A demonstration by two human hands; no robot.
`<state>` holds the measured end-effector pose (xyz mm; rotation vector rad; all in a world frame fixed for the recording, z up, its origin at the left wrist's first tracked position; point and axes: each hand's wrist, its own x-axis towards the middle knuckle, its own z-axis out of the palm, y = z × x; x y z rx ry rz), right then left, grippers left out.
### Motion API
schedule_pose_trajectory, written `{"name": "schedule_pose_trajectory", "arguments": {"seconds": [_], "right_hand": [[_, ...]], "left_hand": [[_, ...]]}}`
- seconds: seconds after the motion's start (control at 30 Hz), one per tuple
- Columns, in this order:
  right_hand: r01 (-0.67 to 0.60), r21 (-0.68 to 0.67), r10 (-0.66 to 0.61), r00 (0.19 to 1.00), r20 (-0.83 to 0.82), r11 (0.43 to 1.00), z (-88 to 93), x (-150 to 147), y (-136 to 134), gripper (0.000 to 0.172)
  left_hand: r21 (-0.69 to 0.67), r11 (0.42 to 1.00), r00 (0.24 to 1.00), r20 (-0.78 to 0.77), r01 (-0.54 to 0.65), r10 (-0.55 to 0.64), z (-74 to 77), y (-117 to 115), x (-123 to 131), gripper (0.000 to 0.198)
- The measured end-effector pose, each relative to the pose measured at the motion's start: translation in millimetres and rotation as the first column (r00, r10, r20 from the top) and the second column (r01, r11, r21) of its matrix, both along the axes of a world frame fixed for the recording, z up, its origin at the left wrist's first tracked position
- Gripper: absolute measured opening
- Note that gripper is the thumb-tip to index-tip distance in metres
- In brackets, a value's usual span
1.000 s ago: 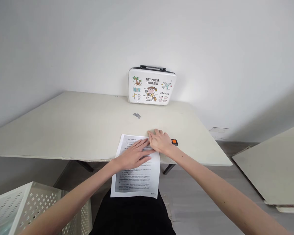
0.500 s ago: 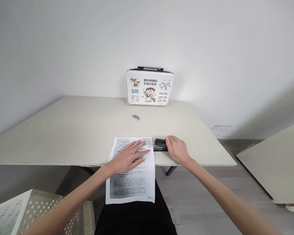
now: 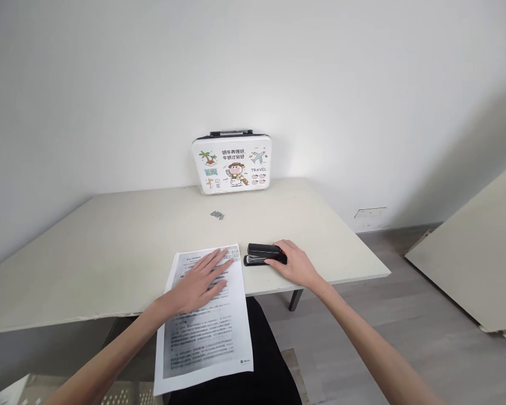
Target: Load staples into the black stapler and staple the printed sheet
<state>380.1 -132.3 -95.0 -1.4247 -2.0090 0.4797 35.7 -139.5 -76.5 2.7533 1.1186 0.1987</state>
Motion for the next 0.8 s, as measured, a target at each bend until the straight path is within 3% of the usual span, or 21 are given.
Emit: {"name": "schedule_pose_trajectory", "arguments": {"seconds": [0.2,0.4,0.53,0.67,0.8], "right_hand": [[0.177,0.016,-0.174,0.978,-0.116,0.984,-9.0,9,12,0.037],[0.266,0.039,-0.257,0.953,-0.163,0.963,-16.4,14,21,0.038],[0.315,0.035,-0.303,0.933,-0.195,0.948,-17.6,15,22,0.038],[0.312,0.027,-0.299,0.929,-0.22,0.95,-18.7,15,23,0.037],[0.325,0.02,-0.311,0.921,-0.233,0.946,-18.9,15,23,0.038]], "left_hand": [[0.008,1.0,0.999,-0.033,-0.016,0.016,-2.6,27,12,0.063],[0.009,1.0,0.999,-0.04,-0.001,0.002,-2.2,58,36,0.063],[0.034,0.999,0.999,-0.011,0.032,-0.032,1.0,66,42,0.06],[0.069,0.997,0.999,0.045,-0.033,0.03,4.0,58,26,0.063],[0.088,0.985,0.988,0.053,-0.151,0.147,4.0,49,-17,0.065]]}}
